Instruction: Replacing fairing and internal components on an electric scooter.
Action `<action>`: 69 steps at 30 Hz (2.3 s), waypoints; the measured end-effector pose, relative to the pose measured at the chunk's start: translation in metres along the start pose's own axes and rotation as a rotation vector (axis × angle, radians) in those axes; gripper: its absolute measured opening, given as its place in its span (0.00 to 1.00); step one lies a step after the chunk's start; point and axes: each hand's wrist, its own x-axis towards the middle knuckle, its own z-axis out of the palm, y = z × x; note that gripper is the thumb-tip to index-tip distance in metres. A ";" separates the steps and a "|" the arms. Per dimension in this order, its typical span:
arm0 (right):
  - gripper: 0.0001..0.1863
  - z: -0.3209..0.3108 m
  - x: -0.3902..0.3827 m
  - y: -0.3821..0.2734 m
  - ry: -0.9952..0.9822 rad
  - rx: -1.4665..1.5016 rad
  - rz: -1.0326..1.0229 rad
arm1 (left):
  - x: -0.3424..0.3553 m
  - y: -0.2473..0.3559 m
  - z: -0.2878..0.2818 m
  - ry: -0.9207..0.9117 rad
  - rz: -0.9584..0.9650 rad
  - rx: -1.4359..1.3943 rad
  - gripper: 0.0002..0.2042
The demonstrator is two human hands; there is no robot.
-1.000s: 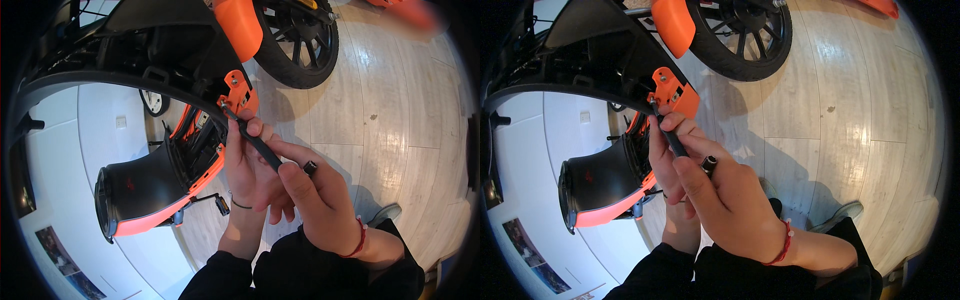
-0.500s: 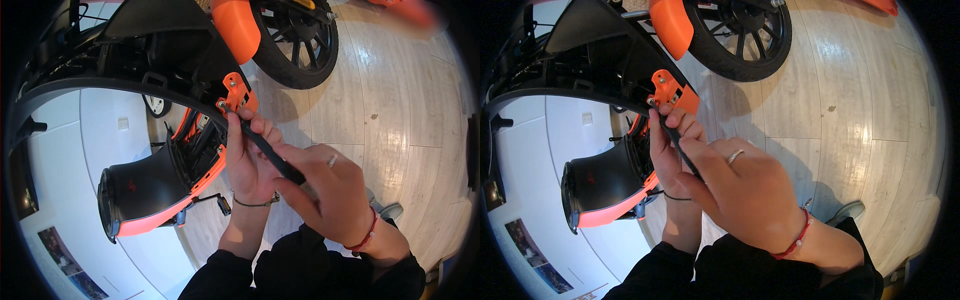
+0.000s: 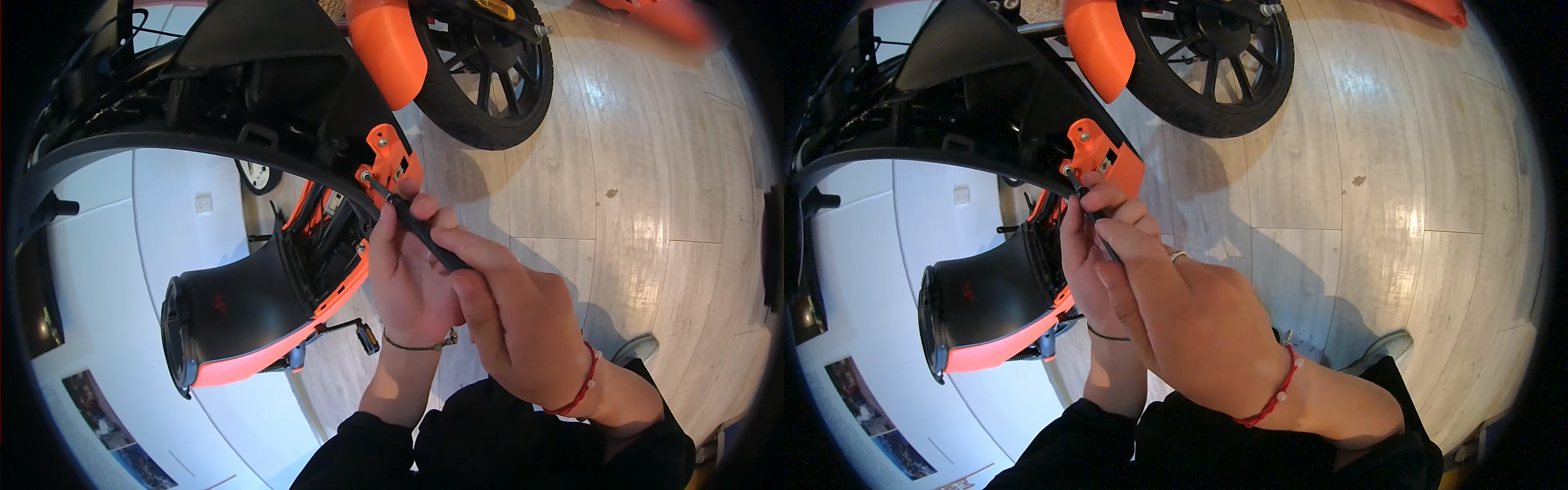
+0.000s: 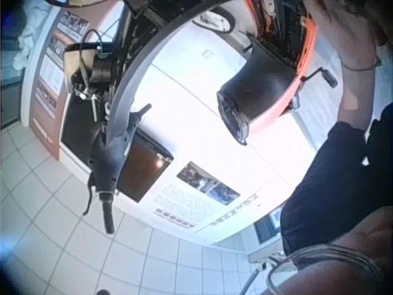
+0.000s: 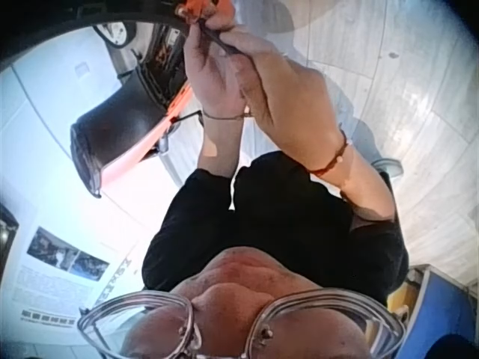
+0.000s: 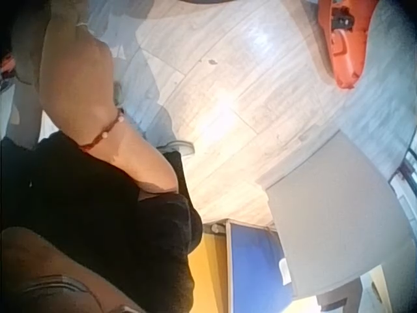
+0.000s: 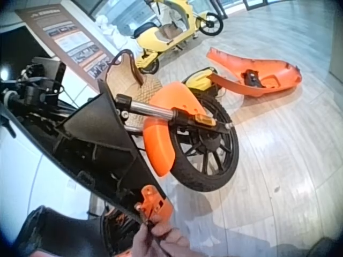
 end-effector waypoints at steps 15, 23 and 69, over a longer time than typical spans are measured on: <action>0.26 -0.008 0.004 0.000 -0.016 -0.016 -0.114 | 0.002 0.002 -0.002 -0.051 0.032 0.105 0.13; 0.31 -0.005 0.005 0.009 0.023 -0.107 -0.249 | 0.005 0.005 -0.009 0.034 0.012 0.054 0.14; 0.16 0.018 -0.008 0.009 -0.108 0.978 0.429 | -0.011 0.011 -0.012 0.050 0.019 0.319 0.12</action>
